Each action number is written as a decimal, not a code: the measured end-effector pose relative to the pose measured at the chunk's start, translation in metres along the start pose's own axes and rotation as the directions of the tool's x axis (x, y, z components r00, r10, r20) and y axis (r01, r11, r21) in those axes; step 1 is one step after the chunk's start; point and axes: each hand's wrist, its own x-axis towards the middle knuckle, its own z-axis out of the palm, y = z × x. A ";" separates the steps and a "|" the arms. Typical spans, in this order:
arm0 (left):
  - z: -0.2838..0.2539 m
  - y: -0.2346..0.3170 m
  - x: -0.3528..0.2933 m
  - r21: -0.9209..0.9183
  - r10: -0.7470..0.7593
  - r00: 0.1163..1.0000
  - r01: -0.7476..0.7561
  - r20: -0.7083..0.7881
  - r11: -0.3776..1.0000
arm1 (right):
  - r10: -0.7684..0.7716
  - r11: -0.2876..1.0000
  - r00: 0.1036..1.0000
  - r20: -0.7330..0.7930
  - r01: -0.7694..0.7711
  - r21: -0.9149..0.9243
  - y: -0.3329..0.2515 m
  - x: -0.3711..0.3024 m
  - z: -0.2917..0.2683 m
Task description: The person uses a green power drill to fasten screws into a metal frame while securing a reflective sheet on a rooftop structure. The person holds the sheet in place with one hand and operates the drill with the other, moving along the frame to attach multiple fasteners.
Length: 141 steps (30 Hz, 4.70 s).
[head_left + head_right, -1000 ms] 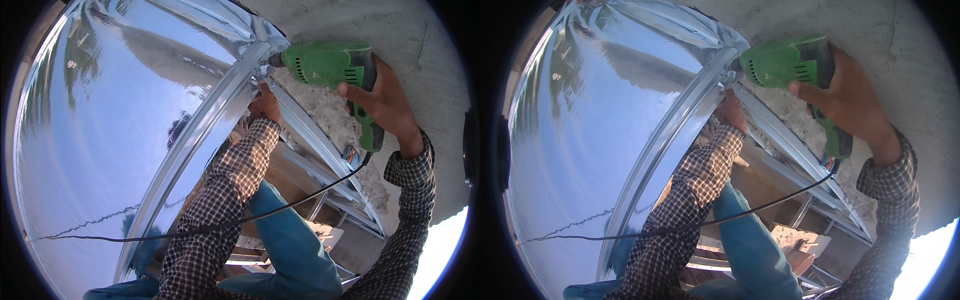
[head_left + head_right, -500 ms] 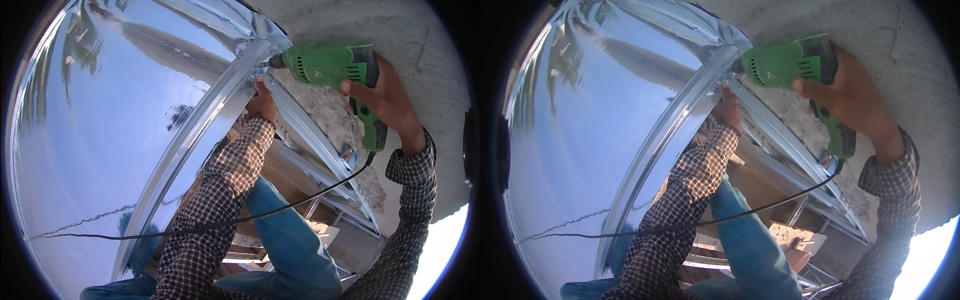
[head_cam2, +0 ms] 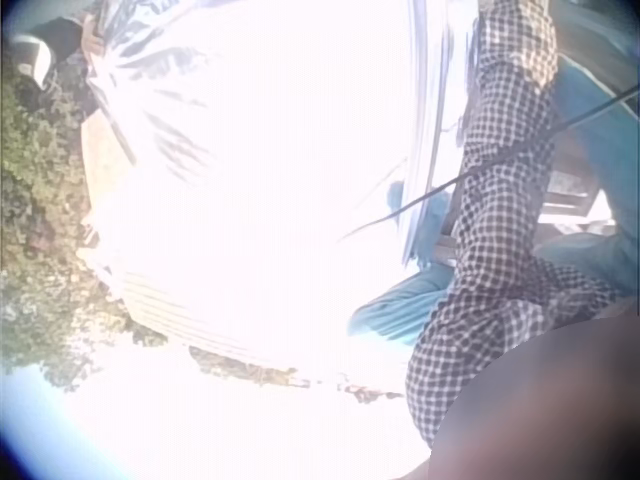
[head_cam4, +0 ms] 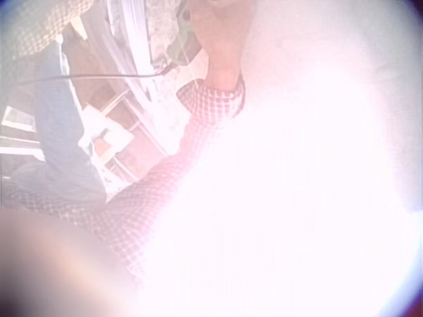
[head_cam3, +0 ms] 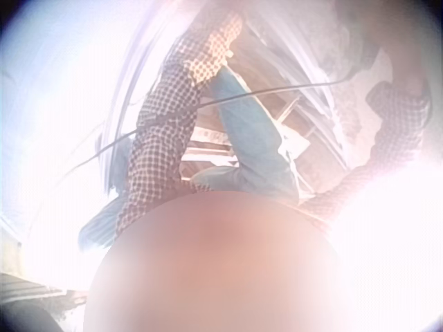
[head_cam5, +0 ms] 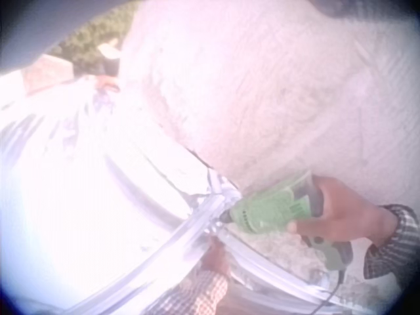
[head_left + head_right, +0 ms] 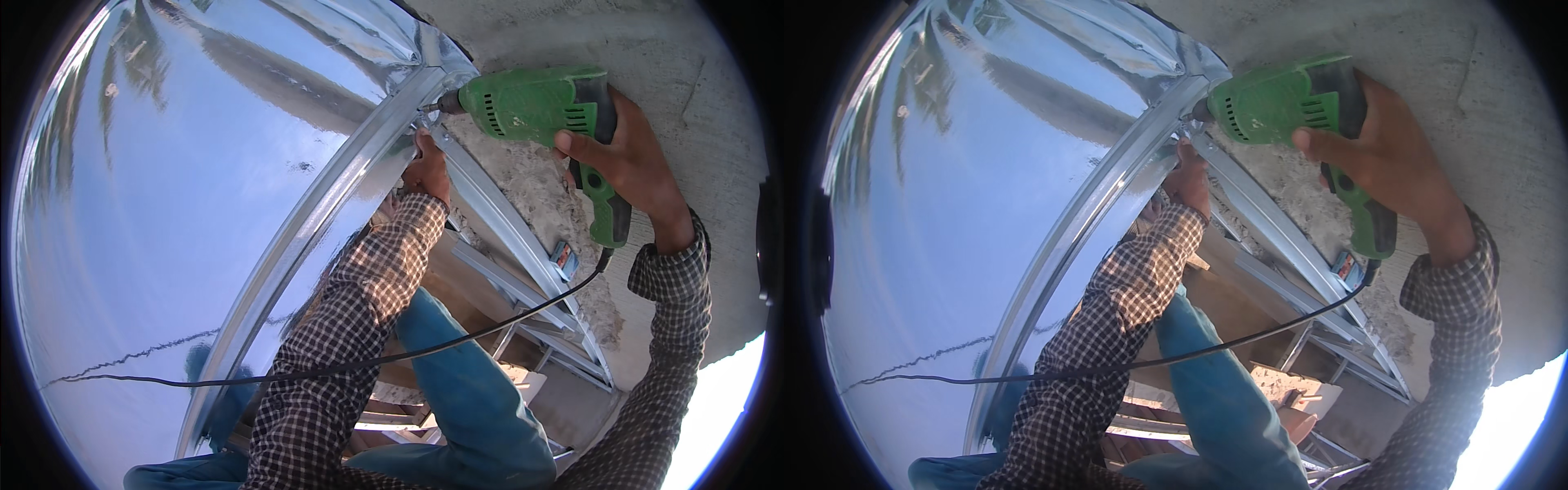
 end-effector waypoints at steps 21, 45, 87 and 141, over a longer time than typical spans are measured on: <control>-0.002 -0.003 0.000 0.310 -0.031 0.994 -0.004 0.107 0.951 | -0.067 0.990 0.996 0.060 0.074 -0.121 -0.001 0.003 -0.003; 0.028 -0.129 0.069 0.322 0.531 0.847 -0.512 0.032 0.797 | 0.055 0.990 0.986 0.158 -0.033 -0.138 -0.031 0.016 -0.004; 0.014 -0.019 0.004 0.244 -0.141 0.981 0.106 0.131 0.964 | 0.256 0.967 0.951 0.172 -0.255 -0.031 -0.010 0.009 -0.016; 0.016 0.032 -0.032 0.087 -0.021 0.985 0.037 -0.171 0.995 | 0.308 0.943 0.934 0.179 -0.274 -0.190 -0.036 0.034 -0.028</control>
